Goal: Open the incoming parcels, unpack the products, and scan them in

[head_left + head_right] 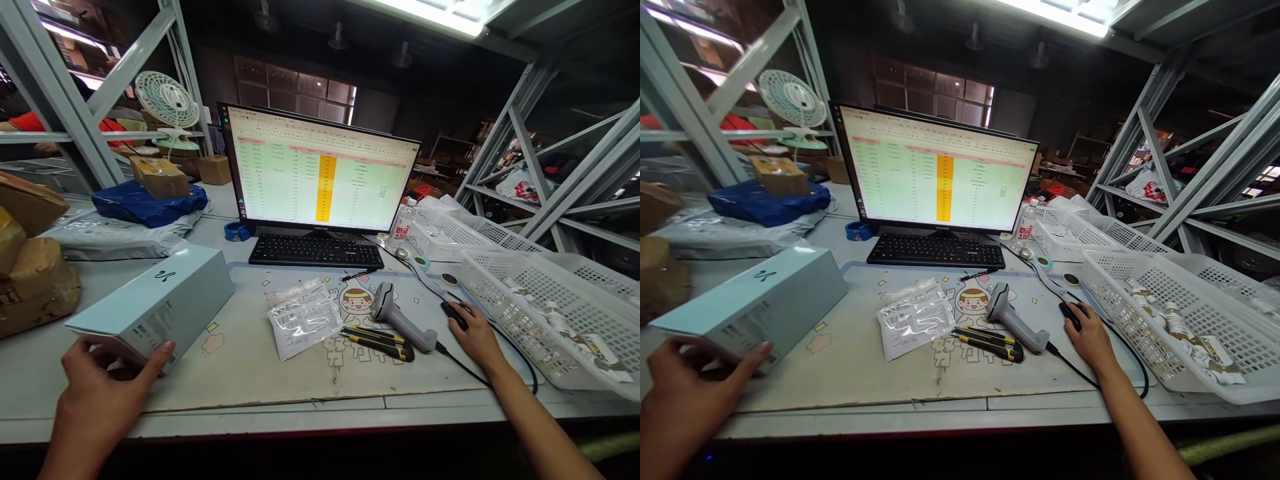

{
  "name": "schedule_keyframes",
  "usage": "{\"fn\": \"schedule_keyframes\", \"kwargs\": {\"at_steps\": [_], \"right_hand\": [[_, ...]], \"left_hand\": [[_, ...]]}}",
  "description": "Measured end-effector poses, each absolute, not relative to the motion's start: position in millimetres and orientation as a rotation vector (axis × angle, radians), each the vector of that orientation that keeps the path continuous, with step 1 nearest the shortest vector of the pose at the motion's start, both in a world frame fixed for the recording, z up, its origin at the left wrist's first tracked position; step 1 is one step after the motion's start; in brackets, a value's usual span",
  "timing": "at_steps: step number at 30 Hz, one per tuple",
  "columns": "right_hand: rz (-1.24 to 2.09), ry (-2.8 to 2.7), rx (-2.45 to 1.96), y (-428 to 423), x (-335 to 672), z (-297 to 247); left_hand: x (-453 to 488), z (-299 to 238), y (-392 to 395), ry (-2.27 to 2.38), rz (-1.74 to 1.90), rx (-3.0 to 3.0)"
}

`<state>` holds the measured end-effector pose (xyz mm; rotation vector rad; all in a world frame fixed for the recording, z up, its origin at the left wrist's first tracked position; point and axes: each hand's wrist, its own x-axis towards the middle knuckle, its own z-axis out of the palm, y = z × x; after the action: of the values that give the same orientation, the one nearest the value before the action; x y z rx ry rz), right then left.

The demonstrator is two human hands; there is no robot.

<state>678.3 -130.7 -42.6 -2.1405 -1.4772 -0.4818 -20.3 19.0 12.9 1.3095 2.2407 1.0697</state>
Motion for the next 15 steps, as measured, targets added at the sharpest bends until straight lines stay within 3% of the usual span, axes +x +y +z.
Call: {"fn": "schedule_keyframes", "kwargs": {"at_steps": [15], "right_hand": [[-0.48,-1.47,-2.136,-129.2,677.8,-43.0]], "left_hand": [[-18.3,5.3,14.1,2.267,1.179,1.394]]}}
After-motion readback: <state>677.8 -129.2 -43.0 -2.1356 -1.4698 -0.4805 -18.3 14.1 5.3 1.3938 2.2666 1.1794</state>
